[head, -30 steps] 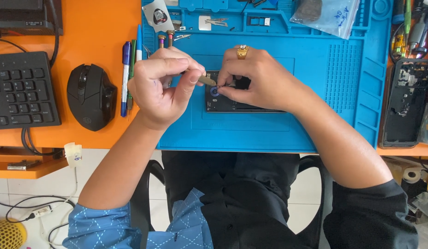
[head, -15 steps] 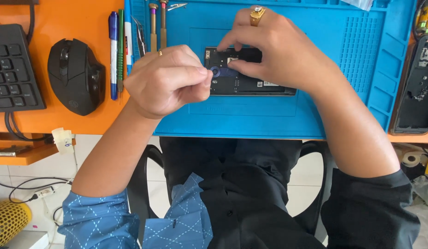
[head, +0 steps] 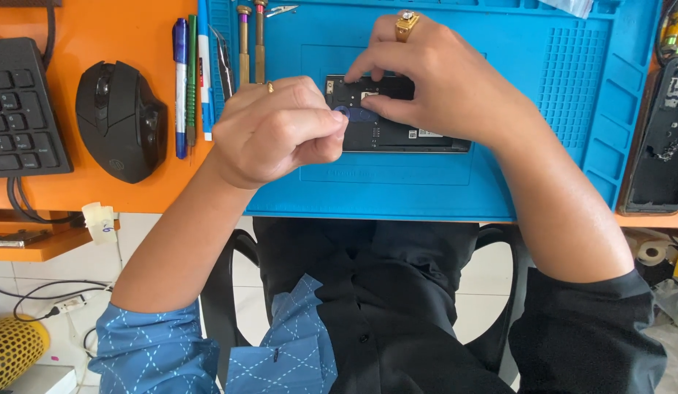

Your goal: Removing internal screws from a mobile phone using a precision screwdriver on a repair bench.

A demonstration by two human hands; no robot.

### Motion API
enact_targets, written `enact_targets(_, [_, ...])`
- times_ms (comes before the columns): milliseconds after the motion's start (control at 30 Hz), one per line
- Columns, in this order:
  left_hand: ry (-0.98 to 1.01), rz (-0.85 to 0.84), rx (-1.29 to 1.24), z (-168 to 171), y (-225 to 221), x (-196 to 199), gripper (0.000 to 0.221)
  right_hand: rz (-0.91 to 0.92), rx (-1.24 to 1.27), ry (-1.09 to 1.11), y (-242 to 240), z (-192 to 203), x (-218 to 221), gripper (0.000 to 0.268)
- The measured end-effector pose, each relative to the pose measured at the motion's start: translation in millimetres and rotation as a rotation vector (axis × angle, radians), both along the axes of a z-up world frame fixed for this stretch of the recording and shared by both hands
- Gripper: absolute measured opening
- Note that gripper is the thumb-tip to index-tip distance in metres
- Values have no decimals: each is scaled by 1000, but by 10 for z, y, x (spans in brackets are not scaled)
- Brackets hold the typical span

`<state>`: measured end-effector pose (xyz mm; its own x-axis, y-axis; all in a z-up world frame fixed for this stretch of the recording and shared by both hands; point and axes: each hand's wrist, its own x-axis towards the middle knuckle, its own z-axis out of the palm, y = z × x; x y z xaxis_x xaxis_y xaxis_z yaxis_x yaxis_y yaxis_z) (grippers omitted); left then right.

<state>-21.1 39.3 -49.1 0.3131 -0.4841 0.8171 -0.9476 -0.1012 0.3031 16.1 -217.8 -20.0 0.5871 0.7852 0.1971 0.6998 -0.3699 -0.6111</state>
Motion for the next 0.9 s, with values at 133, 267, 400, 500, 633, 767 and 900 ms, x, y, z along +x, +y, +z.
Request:
enact_targets(133, [38,-43,8,61,-21,10,21,-4,-12,-4,2,2,-2,18])
enact_targets(267, [307,-183,-41,257,-96,41,15,-13,-2,16,16,15,-8,17])
enact_targets(400, [602,-415,-71,371,-80,96,8,-22,1,26,12,-2,-7,13])
enact_targets(500, [731,-451,58,420,-51,53,8,-11,17,41,10,-4,-4,10])
enact_targets(633, [661,-465,26,360,-73,101,18,-10,20,18,1,-16,-20,10])
enact_targets(767, [754,-450,22,437,-36,79,7,-23,8,14,24,25,-9,14])
enact_targets(900, [769,-440,1,389,-71,65,14,-41,5,44,27,20,-31,13])
